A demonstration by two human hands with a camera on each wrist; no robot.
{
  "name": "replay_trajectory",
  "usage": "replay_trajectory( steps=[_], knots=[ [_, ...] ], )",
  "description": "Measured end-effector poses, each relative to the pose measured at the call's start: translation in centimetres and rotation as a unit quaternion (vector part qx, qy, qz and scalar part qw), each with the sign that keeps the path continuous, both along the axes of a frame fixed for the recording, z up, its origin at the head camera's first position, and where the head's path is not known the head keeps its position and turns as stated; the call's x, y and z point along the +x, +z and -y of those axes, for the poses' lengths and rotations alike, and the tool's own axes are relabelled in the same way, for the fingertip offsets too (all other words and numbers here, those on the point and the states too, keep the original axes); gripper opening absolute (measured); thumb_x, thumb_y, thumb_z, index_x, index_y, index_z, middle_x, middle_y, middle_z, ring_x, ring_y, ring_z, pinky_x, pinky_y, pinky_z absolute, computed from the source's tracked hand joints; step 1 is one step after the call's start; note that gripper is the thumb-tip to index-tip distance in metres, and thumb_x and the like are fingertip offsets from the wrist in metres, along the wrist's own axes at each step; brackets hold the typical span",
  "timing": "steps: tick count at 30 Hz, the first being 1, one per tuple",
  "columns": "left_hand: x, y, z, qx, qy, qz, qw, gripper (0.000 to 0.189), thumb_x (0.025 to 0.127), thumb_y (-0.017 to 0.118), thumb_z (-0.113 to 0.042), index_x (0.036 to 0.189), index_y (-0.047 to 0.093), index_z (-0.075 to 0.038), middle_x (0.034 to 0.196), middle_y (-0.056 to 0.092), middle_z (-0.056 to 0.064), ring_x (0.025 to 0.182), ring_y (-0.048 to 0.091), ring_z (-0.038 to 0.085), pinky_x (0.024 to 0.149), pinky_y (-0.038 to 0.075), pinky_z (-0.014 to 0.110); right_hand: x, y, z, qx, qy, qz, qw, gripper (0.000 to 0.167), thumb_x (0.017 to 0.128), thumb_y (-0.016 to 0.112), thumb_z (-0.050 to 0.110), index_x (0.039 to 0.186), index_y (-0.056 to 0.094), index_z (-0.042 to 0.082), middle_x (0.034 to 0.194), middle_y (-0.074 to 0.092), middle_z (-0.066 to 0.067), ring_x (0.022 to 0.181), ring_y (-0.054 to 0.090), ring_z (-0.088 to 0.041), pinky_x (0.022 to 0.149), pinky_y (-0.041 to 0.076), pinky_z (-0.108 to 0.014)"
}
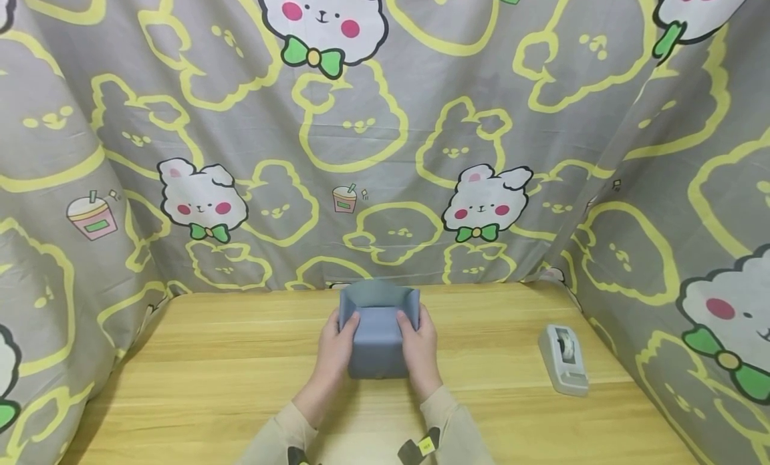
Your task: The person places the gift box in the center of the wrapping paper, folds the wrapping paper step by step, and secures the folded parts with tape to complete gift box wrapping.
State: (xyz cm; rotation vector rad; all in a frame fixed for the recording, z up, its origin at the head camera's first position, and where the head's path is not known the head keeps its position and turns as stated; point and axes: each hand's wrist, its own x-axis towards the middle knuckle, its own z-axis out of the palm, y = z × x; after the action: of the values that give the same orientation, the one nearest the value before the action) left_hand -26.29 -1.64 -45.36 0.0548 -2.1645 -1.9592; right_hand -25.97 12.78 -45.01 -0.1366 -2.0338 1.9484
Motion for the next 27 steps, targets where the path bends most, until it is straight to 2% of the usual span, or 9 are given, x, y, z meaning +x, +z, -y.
replay_trajectory(
  steps=[4, 9, 12, 16, 19, 27],
  knots=[
    [0.03, -0.04, -0.02, 0.0, -0.013, -0.008, 0.9999, 0.043, 0.1, 0.051, -0.024, 0.137, 0.052, -0.002, 0.14, 0.055, 0.02, 0.134, 0.047, 0.037, 0.111, 0.037, 0.055, 0.03, 0.07, -0.05, 0.002, 0.001, 0.002, 1.0, 0.037, 0.098, 0.054, 0.01, 0.134, 0.051, -0.001, 0.131, 0.057, -0.019, 0.116, 0.05, -0.023, 0.102, 0.039, -0.036],
    [0.09, -0.06, -0.04, -0.001, -0.022, -0.013, 0.9997, 0.043, 0.101, 0.048, -0.023, 0.139, 0.049, -0.002, 0.142, 0.052, 0.02, 0.137, 0.044, 0.037, 0.113, 0.035, 0.055, 0.17, 0.0, -0.06, 0.003, 0.006, -0.001, 1.0, 0.039, 0.099, 0.052, 0.011, 0.137, 0.05, -0.001, 0.138, 0.054, -0.019, 0.127, 0.047, -0.026, 0.108, 0.037, -0.041],
    [0.04, -0.11, -0.01, -0.008, -0.021, -0.013, 0.9996, 0.042, 0.102, 0.045, -0.023, 0.14, 0.049, -0.003, 0.144, 0.051, 0.02, 0.139, 0.041, 0.037, 0.114, 0.033, 0.055, 0.25, 0.03, -0.04, 0.009, 0.005, 0.001, 0.9999, 0.035, 0.102, 0.048, 0.014, 0.131, 0.054, -0.003, 0.129, 0.057, -0.021, 0.122, 0.048, -0.024, 0.104, 0.039, -0.037],
    [0.03, -0.08, 0.02, -0.011, -0.02, -0.014, 0.9996, 0.042, 0.103, 0.042, -0.022, 0.141, 0.049, -0.005, 0.147, 0.048, 0.019, 0.141, 0.037, 0.037, 0.116, 0.029, 0.056, 0.36, 0.07, -0.06, 0.01, 0.014, -0.006, 0.9998, 0.036, 0.103, 0.043, 0.013, 0.133, 0.054, -0.004, 0.135, 0.054, -0.022, 0.131, 0.044, -0.025, 0.112, 0.036, -0.041],
    [0.1, 0.08, 0.02, -0.02, -0.018, -0.017, 0.9995, 0.042, 0.103, 0.042, -0.021, 0.142, 0.049, -0.005, 0.147, 0.048, 0.019, 0.14, 0.038, 0.038, 0.115, 0.03, 0.057, 0.46, 0.16, -0.07, 0.008, 0.022, -0.011, 0.9997, 0.039, 0.103, 0.042, 0.01, 0.139, 0.049, -0.003, 0.149, 0.044, -0.019, 0.144, 0.032, -0.028, 0.12, 0.026, -0.049],
    [0.02, 0.16, 0.1, -0.032, -0.024, -0.013, 0.9991, 0.044, 0.104, 0.038, -0.021, 0.145, 0.045, -0.006, 0.149, 0.044, 0.019, 0.142, 0.035, 0.038, 0.117, 0.028, 0.055, 0.67, 0.18, -0.13, 0.019, 0.025, -0.006, 0.9995, 0.045, 0.105, 0.041, 0.02, 0.144, 0.042, -0.002, 0.153, 0.037, -0.019, 0.146, 0.027, -0.032, 0.12, 0.023, -0.051]
  ],
)
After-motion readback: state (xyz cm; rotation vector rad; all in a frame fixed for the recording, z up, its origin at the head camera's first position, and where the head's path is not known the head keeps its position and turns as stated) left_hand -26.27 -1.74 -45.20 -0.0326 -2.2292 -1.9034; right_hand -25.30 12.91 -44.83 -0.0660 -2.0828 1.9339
